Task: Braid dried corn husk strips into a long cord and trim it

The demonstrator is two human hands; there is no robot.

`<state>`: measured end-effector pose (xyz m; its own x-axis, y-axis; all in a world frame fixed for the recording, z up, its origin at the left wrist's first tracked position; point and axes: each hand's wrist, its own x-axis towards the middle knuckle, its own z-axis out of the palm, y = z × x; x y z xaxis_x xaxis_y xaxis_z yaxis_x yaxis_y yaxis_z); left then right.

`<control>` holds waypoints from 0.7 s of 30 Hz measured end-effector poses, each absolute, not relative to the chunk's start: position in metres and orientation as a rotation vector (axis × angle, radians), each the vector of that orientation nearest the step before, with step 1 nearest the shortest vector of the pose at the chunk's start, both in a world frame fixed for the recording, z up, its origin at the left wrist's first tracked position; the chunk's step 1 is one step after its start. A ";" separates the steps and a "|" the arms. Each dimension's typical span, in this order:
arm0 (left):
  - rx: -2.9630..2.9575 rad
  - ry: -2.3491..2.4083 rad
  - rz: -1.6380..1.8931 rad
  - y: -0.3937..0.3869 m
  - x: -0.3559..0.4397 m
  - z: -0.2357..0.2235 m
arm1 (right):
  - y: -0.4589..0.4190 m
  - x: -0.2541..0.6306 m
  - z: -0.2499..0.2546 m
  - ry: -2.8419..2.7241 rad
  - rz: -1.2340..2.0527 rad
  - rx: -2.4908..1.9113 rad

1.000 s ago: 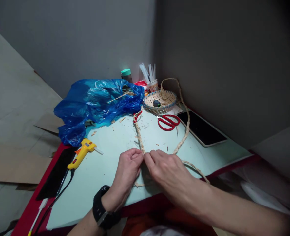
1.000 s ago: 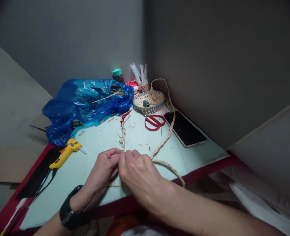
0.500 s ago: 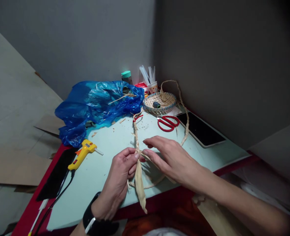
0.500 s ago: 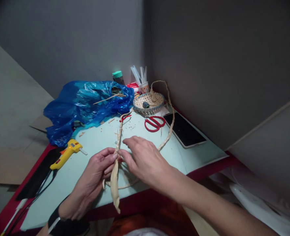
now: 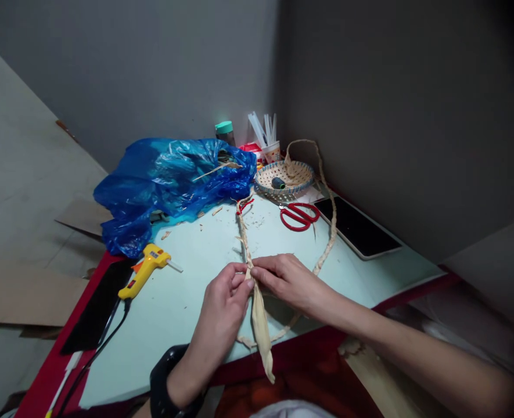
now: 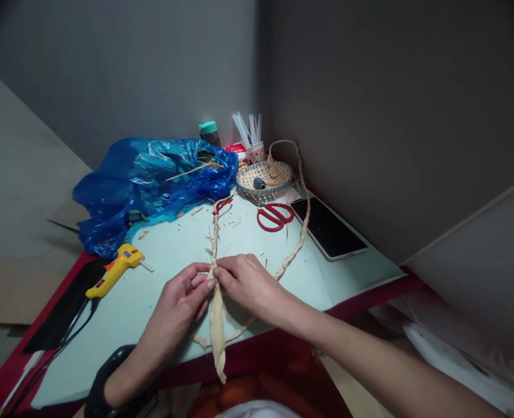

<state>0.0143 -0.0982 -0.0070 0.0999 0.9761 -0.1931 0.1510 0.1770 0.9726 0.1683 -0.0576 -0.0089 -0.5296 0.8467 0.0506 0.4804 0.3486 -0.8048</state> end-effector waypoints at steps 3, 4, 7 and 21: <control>1.369 1.487 0.897 -0.102 0.010 -0.005 | -0.060 0.168 -0.009 -2.165 0.941 -1.205; 1.430 1.535 0.876 -0.103 0.009 -0.003 | -0.061 0.169 -0.009 -2.161 0.922 -1.215; 1.634 1.595 0.788 -0.108 0.006 0.007 | -0.061 0.170 -0.008 -2.124 0.938 -1.222; 2.188 1.453 0.963 -0.123 0.024 0.003 | -0.060 0.178 -0.002 -1.579 1.677 -0.957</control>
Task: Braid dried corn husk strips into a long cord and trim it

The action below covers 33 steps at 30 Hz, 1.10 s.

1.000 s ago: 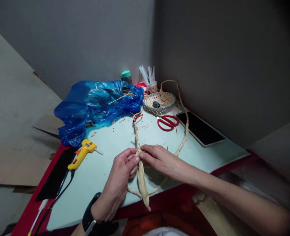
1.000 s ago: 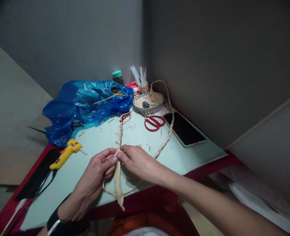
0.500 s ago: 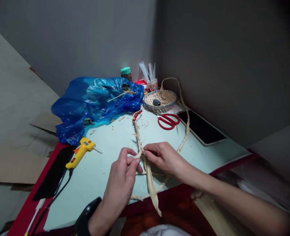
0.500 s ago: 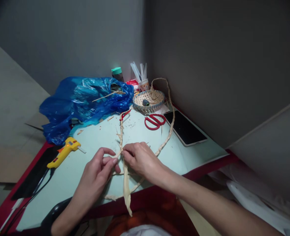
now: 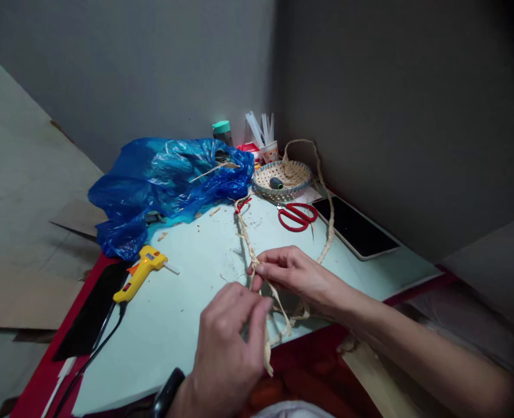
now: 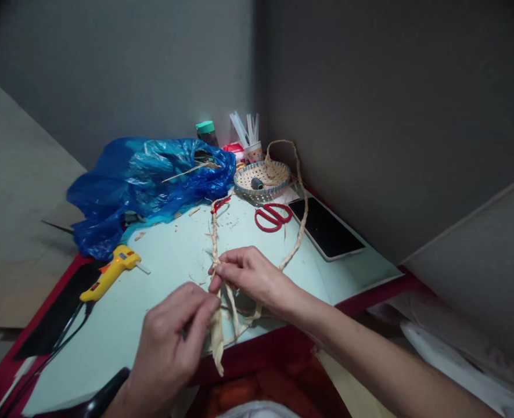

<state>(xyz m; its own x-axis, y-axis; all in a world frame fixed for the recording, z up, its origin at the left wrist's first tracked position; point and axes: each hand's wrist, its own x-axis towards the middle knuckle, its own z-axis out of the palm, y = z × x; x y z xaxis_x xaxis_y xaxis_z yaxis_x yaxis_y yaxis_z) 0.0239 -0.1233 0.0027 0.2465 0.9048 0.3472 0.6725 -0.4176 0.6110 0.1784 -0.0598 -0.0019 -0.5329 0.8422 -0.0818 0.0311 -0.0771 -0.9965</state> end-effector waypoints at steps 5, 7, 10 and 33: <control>1.616 1.469 0.907 -0.105 0.019 0.016 | -0.059 0.182 -0.004 -1.588 1.671 -0.812; 1.489 1.401 0.924 -0.100 0.020 0.015 | -0.060 0.183 -0.003 -1.606 1.638 -0.808; 1.260 1.220 0.961 -0.095 0.024 0.010 | -0.061 0.184 -0.002 -1.651 1.589 -0.818; 1.096 1.372 0.883 -0.093 0.024 -0.002 | -0.113 0.179 0.008 -2.525 0.213 -1.312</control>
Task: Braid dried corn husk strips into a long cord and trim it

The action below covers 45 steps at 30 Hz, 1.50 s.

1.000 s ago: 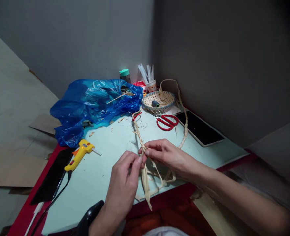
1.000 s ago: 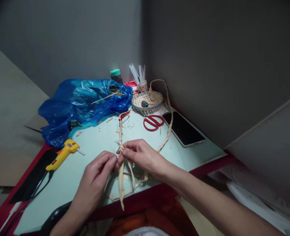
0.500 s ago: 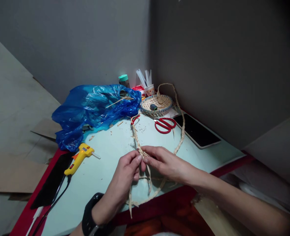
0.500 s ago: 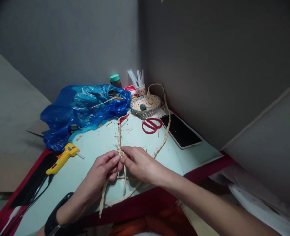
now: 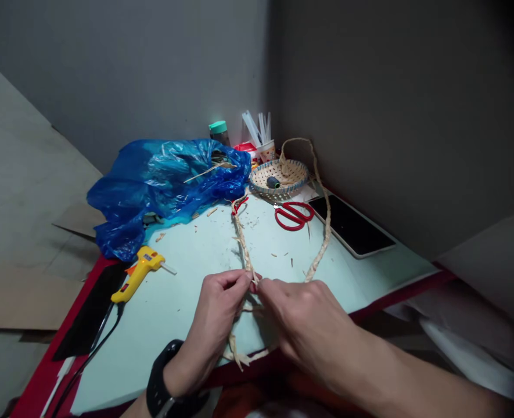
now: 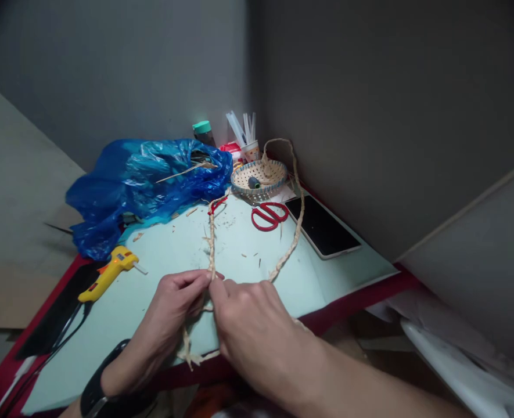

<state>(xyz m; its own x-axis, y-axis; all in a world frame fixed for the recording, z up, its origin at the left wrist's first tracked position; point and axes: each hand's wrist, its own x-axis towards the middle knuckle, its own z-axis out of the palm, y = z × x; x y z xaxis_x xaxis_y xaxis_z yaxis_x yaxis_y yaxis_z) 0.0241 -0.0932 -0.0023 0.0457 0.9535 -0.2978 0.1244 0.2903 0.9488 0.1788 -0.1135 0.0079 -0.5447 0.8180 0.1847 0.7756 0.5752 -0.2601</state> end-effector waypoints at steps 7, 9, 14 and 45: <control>0.877 1.148 0.938 -0.099 0.023 -0.003 | -0.125 0.162 -0.013 -2.679 -0.275 -1.020; 0.835 1.152 0.954 -0.099 0.023 -0.002 | -0.120 0.167 -0.002 -2.618 -0.139 -1.033; 0.797 1.065 0.993 -0.100 0.021 0.001 | -0.092 0.182 0.030 -2.258 0.399 -1.285; 2.599 1.783 0.865 -0.132 0.034 -0.004 | -0.065 0.175 -0.004 -1.860 1.395 -0.984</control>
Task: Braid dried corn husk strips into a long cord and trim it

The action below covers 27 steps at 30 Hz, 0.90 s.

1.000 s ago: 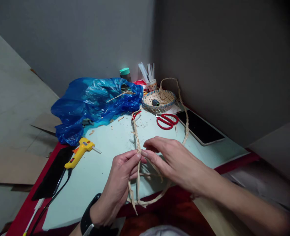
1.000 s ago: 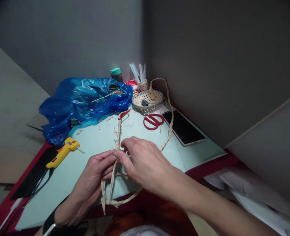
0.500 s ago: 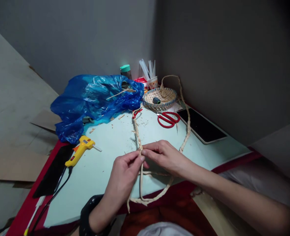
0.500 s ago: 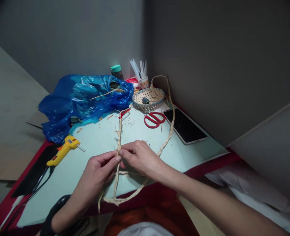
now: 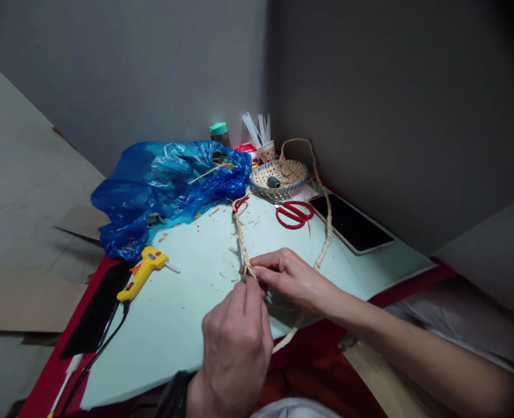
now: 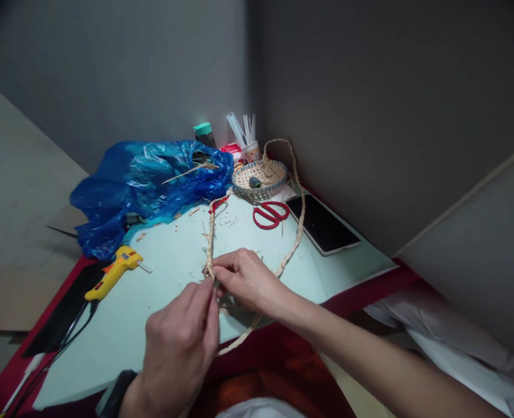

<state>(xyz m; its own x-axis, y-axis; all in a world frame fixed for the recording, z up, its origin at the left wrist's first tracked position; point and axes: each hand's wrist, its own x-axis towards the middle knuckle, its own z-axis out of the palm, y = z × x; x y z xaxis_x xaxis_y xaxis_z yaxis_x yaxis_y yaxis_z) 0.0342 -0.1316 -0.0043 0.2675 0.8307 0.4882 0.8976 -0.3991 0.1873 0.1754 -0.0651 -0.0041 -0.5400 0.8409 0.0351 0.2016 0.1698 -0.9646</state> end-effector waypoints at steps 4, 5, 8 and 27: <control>-2.325 -1.577 -0.650 -0.140 0.044 -0.016 | -0.066 0.179 -0.001 -1.712 1.641 -0.911; -2.347 -1.590 -0.658 -0.142 0.044 -0.016 | -0.067 0.179 0.000 -1.673 1.683 -0.900; -2.489 -1.651 -0.896 -0.145 0.039 -0.004 | -0.069 0.181 0.002 -1.573 1.750 -0.903; -2.691 -2.915 -1.997 -0.095 0.016 0.001 | -0.077 0.184 0.015 -2.275 1.062 -1.104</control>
